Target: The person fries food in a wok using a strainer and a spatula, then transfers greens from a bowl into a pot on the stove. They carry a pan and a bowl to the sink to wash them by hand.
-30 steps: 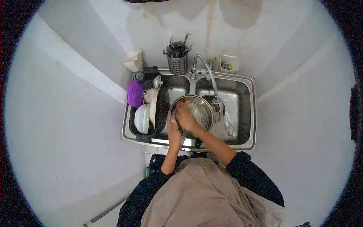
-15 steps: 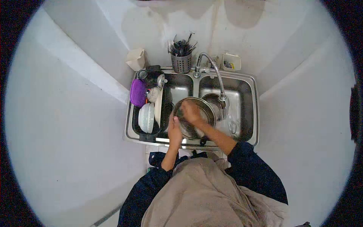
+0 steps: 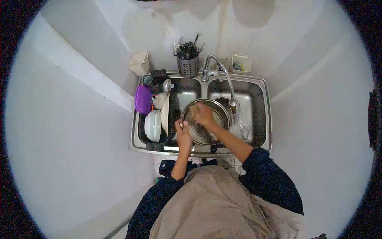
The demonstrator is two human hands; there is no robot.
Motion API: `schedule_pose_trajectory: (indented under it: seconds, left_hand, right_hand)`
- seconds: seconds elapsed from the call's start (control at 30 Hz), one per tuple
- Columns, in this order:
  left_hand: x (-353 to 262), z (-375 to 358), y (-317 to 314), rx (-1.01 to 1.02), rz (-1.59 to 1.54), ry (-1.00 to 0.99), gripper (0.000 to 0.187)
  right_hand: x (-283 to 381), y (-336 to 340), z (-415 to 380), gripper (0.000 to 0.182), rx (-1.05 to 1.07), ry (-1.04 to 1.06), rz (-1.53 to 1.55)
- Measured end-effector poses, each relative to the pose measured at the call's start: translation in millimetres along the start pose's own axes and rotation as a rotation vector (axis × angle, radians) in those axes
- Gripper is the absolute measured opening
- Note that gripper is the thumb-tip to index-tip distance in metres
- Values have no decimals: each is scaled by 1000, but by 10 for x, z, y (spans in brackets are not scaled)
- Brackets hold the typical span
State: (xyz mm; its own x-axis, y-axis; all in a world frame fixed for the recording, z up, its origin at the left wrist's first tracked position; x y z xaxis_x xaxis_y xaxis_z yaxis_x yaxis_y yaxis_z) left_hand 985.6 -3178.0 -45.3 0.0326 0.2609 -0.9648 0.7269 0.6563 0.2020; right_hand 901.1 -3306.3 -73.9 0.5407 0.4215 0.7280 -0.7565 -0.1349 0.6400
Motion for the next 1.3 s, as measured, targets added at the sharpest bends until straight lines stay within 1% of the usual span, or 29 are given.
schedule_pose_trajectory:
  seconds: [0.07, 0.1, 0.13, 0.17, 0.23, 0.27, 0.37, 0.47, 0.57, 0.6, 0.67, 0.7, 0.77, 0.83, 0.87, 0.9, 0.97, 1.0, 1.03, 1.1, 1.17, 1.2, 1.27, 1.3]
  left_hand:
    - [127, 98, 55, -50, 2, -35, 44]
    - [161, 148, 90, -81, 3, -54, 43]
    - [22, 109, 188, -143, -16, -18, 40]
    - [73, 157, 231, -155, 5, -24, 40]
    - [286, 246, 317, -182, 40, -25, 40]
    - [375, 276, 304, -181, -40, -22, 40]
    - [165, 135, 225, -133, 40, 8, 41]
    - [30, -35, 38, -128, 33, -35, 46]
    - [230, 157, 97, -151, -71, -50, 43]
    - [186, 170, 193, -186, 13, -24, 43]
    - [140, 184, 306, -209, 38, -45, 43]
    - [132, 170, 334, -218, 53, -55, 43]
    - [105, 84, 178, -187, 41, -44, 43]
    - [34, 0, 69, -152, 49, -54, 45]
    - [89, -14, -66, 9, -38, 27, 56]
    - [51, -19, -72, -35, -2, -32, 50]
    - [-63, -10, -132, -121, 79, -151, 40]
    - [-63, 84, -61, -115, 214, -124, 41]
    - [-48, 161, 7, -179, 292, -159, 42]
    - [71, 227, 94, -97, 200, -35, 43]
    - [85, 168, 56, -104, 185, -86, 45]
    - [70, 145, 8, -106, 174, -116, 46]
    - [-109, 40, -92, -37, 123, -119, 49]
    - [-165, -4, -147, -6, 98, -118, 51]
  right_hand:
    - [290, -164, -251, 25, 249, -92, 173]
    - [372, -201, -404, 25, 398, 10, 121]
    - [406, -205, -583, 25, 546, 115, 67]
    - [379, -206, -737, 25, 692, 218, 14]
    - [117, 26, -681, 24, 664, 282, -117]
    - [22, 93, -599, 23, 643, 313, -183]
    - [-111, 281, -123, 23, 32, 106, -377]
    - [73, 23, -68, 20, -105, 217, -112]
    - [524, -15, -550, 19, 264, 351, 150]
    - [527, 50, -593, 18, 429, 375, 63]
    - [300, 258, -745, 17, 764, 412, -113]
    - [105, 265, -618, 17, 590, 390, -198]
    - [-319, 263, -313, 17, 231, 343, -371]
    - [-179, 391, -24, 18, 20, 85, -170]
    - [-91, 426, 60, 18, -80, -41, -70]
    - [52, 293, -8, 18, 5, -54, 28]
    - [275, 55, -243, 25, 174, -84, 233]
    - [240, 57, -259, 23, 216, -25, 106]
    - [130, 96, -293, 20, 259, 36, -25]
    - [-177, 196, -408, 18, 358, 162, -291]
    - [-385, 197, -504, 18, 445, 280, -549]
    - [-337, 293, -339, 18, 244, 300, -431]
    - [-201, 506, 14, 21, -159, 333, -197]
    - [-252, 420, 84, 21, -144, 79, -1]
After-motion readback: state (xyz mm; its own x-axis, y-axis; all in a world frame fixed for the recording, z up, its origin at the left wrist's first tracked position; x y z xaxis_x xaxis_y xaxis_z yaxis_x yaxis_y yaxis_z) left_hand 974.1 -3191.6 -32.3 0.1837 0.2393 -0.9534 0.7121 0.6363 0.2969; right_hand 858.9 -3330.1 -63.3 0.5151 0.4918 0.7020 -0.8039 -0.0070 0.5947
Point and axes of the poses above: each hand's wrist, its own z-axis towards the middle knuckle, its own y-axis out of the back of the hand, x = y × z, the point moved 7 cm from there along z, towards the middle knuckle, and after that the axes turned 8 degrees about -x, right-handed, at the moved point
